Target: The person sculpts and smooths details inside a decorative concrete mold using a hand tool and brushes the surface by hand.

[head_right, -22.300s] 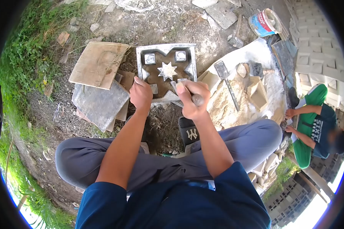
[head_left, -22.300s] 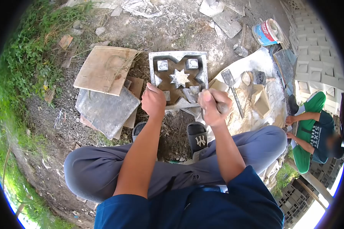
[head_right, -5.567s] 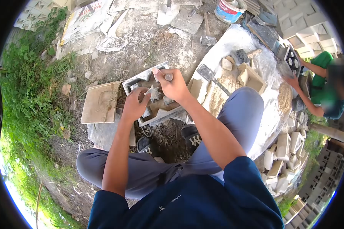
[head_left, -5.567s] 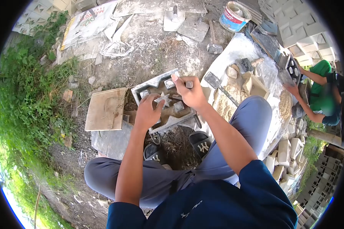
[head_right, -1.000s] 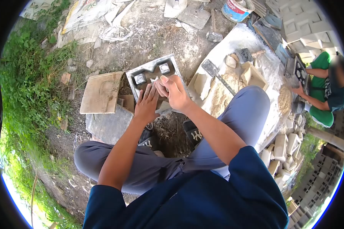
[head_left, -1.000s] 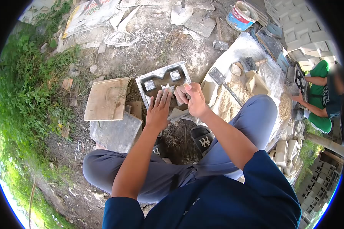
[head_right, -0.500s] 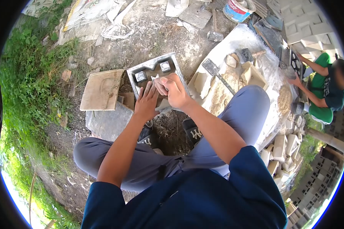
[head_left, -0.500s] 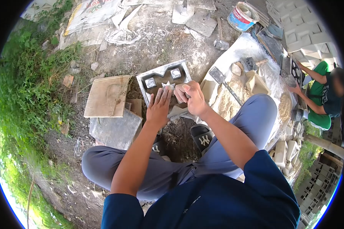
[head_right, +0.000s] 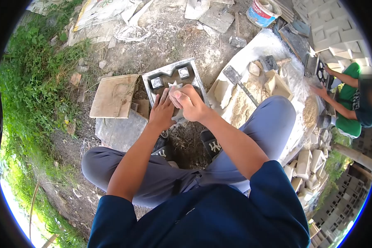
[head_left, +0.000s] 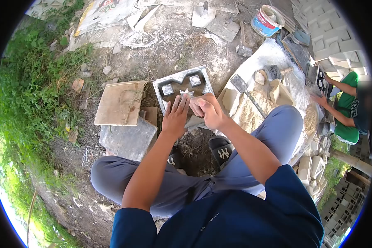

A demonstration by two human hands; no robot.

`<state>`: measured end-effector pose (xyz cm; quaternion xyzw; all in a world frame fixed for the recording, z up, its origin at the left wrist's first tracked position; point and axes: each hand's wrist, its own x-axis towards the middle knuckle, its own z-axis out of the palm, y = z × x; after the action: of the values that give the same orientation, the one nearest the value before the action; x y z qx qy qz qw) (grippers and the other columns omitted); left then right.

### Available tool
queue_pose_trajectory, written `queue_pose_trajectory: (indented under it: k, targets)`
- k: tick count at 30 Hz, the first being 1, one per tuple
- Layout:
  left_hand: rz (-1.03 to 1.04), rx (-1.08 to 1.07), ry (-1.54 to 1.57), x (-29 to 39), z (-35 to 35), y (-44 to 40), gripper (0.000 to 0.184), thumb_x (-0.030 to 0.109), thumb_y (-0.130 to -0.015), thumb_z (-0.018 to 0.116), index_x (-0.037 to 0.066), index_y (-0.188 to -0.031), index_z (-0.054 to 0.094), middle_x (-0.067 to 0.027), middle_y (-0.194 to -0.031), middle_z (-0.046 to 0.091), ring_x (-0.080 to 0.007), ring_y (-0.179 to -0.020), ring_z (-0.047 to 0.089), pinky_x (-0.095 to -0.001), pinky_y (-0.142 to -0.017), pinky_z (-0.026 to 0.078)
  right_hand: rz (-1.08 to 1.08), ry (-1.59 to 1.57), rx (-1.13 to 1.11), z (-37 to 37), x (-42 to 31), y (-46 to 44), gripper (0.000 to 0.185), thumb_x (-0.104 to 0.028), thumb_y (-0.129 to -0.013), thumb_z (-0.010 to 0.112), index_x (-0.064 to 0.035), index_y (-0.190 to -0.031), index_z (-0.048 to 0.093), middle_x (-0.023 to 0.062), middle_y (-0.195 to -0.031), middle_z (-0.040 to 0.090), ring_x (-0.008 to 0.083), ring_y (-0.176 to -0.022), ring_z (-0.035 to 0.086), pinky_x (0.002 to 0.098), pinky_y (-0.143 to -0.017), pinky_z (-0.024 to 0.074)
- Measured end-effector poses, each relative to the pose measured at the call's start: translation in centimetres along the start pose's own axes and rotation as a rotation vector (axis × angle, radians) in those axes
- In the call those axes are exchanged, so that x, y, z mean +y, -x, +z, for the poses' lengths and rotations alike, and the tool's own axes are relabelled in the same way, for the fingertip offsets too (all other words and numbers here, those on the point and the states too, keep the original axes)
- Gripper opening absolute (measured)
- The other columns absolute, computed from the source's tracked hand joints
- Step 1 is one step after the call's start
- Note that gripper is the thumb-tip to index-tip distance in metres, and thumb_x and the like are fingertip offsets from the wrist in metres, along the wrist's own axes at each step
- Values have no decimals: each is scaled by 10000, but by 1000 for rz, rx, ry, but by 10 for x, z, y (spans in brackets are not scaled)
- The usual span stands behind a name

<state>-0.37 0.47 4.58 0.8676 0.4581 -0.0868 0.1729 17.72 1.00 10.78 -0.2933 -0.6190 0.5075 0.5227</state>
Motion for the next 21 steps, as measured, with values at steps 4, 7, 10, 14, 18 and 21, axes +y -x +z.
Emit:
queue_pose_trajectory:
  k: [4,7,10,14,18,21]
  targets:
    - [25,-37,64,-7,-2,-2,1295,276,-623,939,106,-1627,138,-58,-1702,132,-297,-1561,163,-487,-1269,175,37,-4,-64,3,-28,2,628,-462,-1036,376,-36,-579,313,40,-509,334,170,-468,336,334,-481,255]
    - [0,-10,142,-24,-3,1,1402,342,-563,968,83,-1626,91,-67,-1704,110,-329,-1567,106,-489,-1276,144,49,20,6,11,-8,-10,622,-438,-1035,374,-51,-553,306,32,-481,311,165,-431,311,340,-463,235]
    - [-45,-3,136,-33,-3,5,1468,379,-531,976,66,-1625,49,-91,-1708,68,-324,-1573,69,-504,-1273,135,90,-11,34,3,-21,1,595,-406,-1026,380,-55,-550,316,34,-487,316,155,-447,308,335,-473,228]
    - [-173,-2,171,-39,-1,19,1538,435,-508,979,36,-1619,-7,-134,-1709,16,-328,-1578,22,-543,-1263,119,219,-128,104,-4,3,5,593,-428,-1005,377,-44,-557,322,22,-521,307,155,-497,295,325,-512,234]
    - [-301,10,218,-48,1,27,1570,473,-492,979,24,-1616,-21,-164,-1705,0,-351,-1575,14,-556,-1260,108,220,-299,284,-12,-14,4,545,-380,-943,433,-65,-510,336,37,-498,335,155,-476,293,319,-497,253]
    - [-396,-41,259,-58,11,40,1587,488,-480,980,15,-1614,-25,-188,-1700,-7,-364,-1574,15,-551,-1259,112,192,-404,285,-17,-28,5,532,-359,-934,458,-56,-509,354,37,-492,331,153,-474,300,318,-487,268]
